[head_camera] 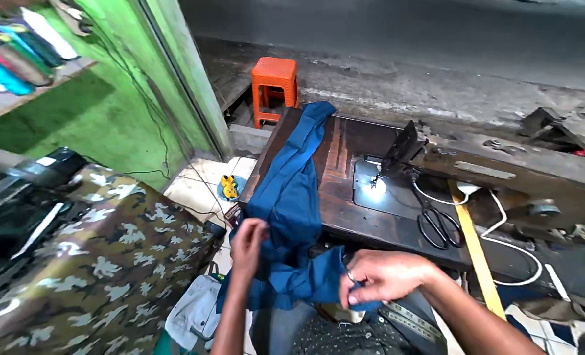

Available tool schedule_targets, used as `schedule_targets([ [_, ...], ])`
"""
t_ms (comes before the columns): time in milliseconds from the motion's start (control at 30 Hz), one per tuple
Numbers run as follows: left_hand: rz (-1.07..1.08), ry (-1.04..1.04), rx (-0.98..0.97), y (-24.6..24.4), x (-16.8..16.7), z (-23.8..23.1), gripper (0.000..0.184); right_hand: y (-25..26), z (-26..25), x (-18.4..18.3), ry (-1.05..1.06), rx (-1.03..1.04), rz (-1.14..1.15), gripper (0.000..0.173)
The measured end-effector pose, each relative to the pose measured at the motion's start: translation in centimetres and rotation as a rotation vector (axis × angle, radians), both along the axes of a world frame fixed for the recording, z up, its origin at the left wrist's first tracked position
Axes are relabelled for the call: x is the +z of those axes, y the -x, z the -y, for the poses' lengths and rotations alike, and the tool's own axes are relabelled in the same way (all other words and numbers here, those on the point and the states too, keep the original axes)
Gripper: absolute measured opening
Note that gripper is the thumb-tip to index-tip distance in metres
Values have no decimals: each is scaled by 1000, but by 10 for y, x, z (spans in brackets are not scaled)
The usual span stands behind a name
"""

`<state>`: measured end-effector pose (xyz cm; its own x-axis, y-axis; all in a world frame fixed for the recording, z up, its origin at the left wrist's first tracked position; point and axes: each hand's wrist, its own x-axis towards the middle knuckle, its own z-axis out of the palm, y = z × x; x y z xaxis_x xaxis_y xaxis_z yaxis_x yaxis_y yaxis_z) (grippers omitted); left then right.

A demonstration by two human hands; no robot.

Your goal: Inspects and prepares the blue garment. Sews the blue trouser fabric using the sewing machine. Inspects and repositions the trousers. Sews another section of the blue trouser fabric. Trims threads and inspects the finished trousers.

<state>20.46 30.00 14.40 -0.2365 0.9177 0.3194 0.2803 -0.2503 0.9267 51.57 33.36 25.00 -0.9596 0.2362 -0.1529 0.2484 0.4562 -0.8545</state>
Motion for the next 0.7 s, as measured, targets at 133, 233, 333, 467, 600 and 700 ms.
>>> schedule_targets([
  [133, -68, 509, 133, 88, -83, 76, 50, 17, -45, 81, -78, 183, -48, 22],
  [233, -20, 670, 117, 85, -121, 115, 64, 16, -122, 147, -762, -415, -156, 23],
  [333, 51, 656, 84, 63, -142, 126, 76, 20, -191, 174, -1171, -1112, -41, 41],
  [467, 8, 566, 64, 45, -162, 120, 72, 47, -116, 109, -883, -851, -144, 31],
  [600, -17, 543, -72, 58, -163, 126, 71, 76, -14, -60, -237, -99, 219, 47],
  [700, -131, 542, -20, 74, -170, 139, 62, 99, 33, -141, -275, -60, 413, 82],
])
